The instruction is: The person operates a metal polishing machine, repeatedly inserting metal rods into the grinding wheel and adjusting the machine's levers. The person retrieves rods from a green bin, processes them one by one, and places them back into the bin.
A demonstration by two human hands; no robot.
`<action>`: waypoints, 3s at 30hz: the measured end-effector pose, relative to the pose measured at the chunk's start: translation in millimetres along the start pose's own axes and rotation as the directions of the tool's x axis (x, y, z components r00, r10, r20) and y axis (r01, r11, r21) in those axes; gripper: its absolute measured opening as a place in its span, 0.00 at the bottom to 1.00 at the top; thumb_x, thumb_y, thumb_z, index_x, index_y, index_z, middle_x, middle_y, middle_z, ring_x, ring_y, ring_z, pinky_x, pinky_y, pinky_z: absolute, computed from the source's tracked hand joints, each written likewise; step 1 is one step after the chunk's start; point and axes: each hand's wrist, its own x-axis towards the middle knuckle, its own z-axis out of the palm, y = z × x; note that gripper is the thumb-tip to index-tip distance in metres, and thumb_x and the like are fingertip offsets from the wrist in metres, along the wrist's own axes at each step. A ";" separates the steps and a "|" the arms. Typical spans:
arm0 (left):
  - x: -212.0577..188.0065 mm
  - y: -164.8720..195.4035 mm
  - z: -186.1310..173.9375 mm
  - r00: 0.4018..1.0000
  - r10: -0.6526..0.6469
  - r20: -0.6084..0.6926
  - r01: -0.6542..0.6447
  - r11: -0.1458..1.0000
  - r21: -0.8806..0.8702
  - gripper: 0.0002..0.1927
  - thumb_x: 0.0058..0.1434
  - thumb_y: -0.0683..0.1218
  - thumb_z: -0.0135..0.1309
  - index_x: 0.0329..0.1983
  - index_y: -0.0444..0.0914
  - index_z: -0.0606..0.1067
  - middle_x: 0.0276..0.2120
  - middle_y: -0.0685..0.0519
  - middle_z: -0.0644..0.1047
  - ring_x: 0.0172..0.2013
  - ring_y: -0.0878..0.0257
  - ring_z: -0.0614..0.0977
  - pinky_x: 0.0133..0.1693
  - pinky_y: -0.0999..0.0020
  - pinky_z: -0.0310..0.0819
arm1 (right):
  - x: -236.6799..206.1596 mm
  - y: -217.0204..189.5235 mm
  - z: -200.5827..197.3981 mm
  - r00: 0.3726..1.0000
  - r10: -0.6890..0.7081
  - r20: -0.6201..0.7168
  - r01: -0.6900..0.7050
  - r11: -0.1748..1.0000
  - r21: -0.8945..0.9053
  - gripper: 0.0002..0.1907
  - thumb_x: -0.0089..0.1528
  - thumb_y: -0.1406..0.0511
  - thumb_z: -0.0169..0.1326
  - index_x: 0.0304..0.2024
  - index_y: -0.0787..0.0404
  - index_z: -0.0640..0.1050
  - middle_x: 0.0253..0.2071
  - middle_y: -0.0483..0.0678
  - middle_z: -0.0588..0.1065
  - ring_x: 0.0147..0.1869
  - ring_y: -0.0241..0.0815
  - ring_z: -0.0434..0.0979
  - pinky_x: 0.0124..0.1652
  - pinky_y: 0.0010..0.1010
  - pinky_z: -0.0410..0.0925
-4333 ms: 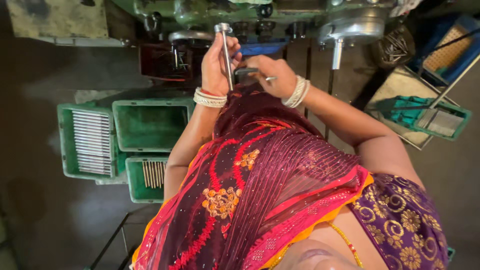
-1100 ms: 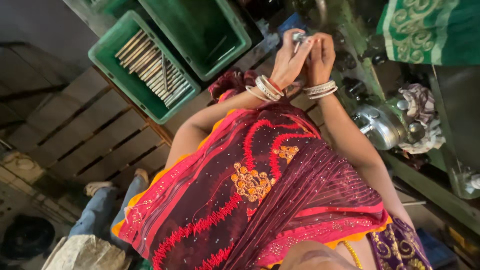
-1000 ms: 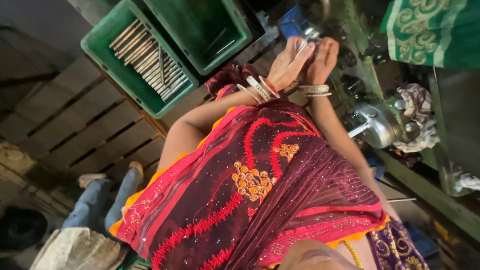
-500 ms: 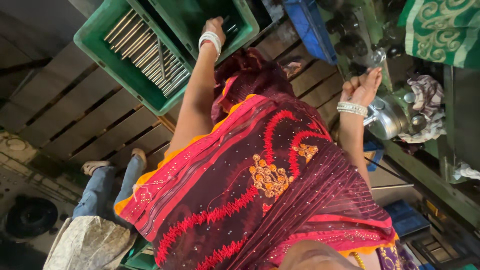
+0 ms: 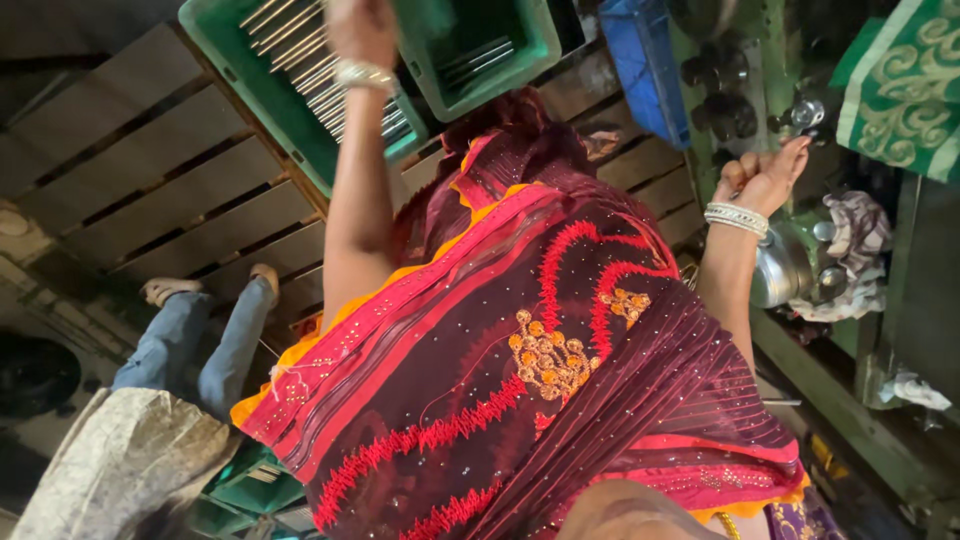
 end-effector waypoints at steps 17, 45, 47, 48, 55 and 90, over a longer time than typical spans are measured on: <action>-30.7 -95.8 -92.4 0.961 -0.081 0.266 0.201 0.863 -0.463 0.03 0.60 0.44 0.64 0.32 0.40 0.83 0.26 0.53 0.82 0.26 0.65 0.82 0.28 0.71 0.75 | 22.9 4.6 69.2 0.968 0.030 0.250 -0.046 0.997 0.059 0.17 0.69 0.52 0.59 0.45 0.56 0.71 0.22 0.37 0.53 0.20 0.30 0.48 0.20 0.25 0.44; -64.2 324.0 62.4 0.136 0.639 0.757 0.837 0.335 -0.434 0.20 0.76 0.42 0.50 0.67 0.45 0.62 0.32 0.52 0.74 0.21 0.72 0.65 0.21 0.77 0.54 | -33.1 17.9 106.4 0.968 -0.163 0.189 0.188 0.975 -0.121 0.12 0.73 0.54 0.48 0.39 0.51 0.71 0.23 0.37 0.63 0.17 0.28 0.56 0.16 0.23 0.48; -69.1 328.9 58.0 0.144 0.654 0.742 0.842 0.313 -0.439 0.16 0.76 0.43 0.52 0.64 0.45 0.65 0.30 0.53 0.72 0.20 0.72 0.64 0.20 0.77 0.54 | -37.0 13.7 107.9 0.966 -0.185 0.181 0.214 0.964 -0.156 0.12 0.73 0.54 0.48 0.39 0.51 0.70 0.22 0.36 0.63 0.17 0.28 0.55 0.16 0.23 0.48; -71.1 332.3 53.1 0.147 0.662 0.735 0.845 0.303 -0.441 0.15 0.75 0.44 0.53 0.62 0.45 0.66 0.29 0.53 0.71 0.19 0.72 0.63 0.20 0.77 0.54 | -40.5 11.0 109.9 0.964 -0.200 0.174 0.227 0.961 -0.158 0.12 0.73 0.54 0.47 0.38 0.50 0.70 0.21 0.36 0.62 0.16 0.28 0.55 0.16 0.24 0.48; -65.4 363.0 33.8 0.217 0.958 -0.187 -0.862 0.098 -0.497 0.15 0.67 0.53 0.60 0.49 0.39 0.76 0.27 0.49 0.74 0.23 0.51 0.76 0.25 0.58 0.70 | -55.2 -10.7 107.5 0.887 0.264 0.380 -0.322 0.941 0.099 0.14 0.73 0.52 0.45 0.35 0.47 0.67 0.18 0.34 0.59 0.14 0.28 0.53 0.15 0.24 0.47; -130.7 885.4 237.5 0.550 0.313 0.774 0.710 0.313 -0.631 0.22 0.60 0.55 0.55 0.43 0.31 0.74 0.36 0.42 0.76 0.32 0.49 0.79 0.31 0.42 0.81 | 99.9 -399.7 -270.6 0.494 -0.863 0.109 0.108 -0.064 -0.992 0.12 0.64 0.74 0.50 0.49 0.63 0.75 0.47 0.63 0.72 0.50 0.69 0.72 0.45 0.55 0.64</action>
